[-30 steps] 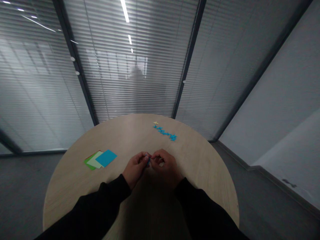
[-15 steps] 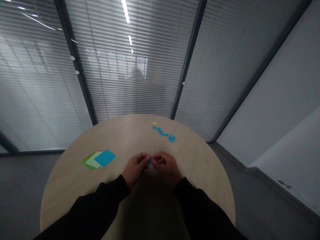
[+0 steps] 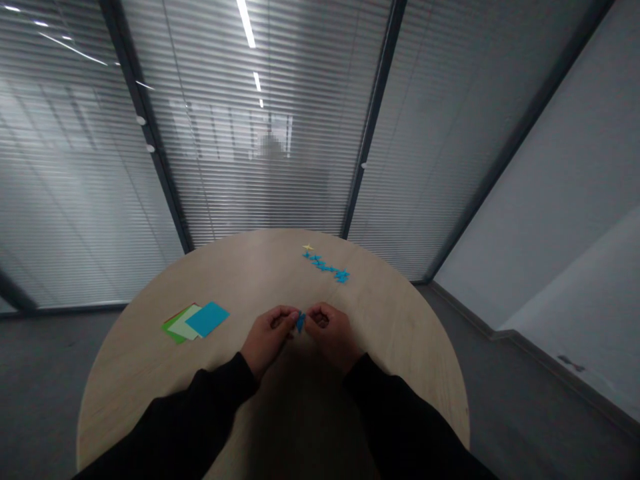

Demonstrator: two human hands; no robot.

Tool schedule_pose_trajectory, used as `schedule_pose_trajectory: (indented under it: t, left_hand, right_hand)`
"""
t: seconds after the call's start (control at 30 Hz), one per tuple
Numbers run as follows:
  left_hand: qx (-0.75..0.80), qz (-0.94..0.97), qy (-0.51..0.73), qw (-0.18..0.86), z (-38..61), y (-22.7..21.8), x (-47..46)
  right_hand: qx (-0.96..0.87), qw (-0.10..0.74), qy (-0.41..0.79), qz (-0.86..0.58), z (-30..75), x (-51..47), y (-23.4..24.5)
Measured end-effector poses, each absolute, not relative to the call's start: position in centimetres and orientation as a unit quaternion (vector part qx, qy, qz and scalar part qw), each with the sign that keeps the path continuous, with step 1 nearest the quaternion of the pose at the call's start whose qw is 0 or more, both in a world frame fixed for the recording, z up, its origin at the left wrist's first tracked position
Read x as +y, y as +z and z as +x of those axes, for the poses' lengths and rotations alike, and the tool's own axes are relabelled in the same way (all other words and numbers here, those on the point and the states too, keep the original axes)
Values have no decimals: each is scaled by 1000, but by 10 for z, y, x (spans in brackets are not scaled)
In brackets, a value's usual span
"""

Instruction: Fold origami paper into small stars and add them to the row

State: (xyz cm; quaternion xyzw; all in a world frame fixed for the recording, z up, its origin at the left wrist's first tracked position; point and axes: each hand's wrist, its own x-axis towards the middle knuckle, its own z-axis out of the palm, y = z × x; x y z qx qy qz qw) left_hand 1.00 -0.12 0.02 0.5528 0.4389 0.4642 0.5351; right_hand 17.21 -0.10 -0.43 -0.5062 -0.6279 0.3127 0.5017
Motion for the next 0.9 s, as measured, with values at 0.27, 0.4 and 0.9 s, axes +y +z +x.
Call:
schedule_pose_trajectory:
  t: [0.27, 0.4, 0.9]
  left_hand:
    - [425, 565, 476, 523, 7, 0, 3]
    - [429, 575, 478, 506, 5, -3, 4]
    - [418, 579, 473, 516, 2, -7, 7]
  right_hand:
    - [-600, 516, 391, -470, 171, -1, -10]
    - [-594, 524, 389, -471, 172, 0, -14]
    - [-625, 514, 360, -464, 174, 3, -19]
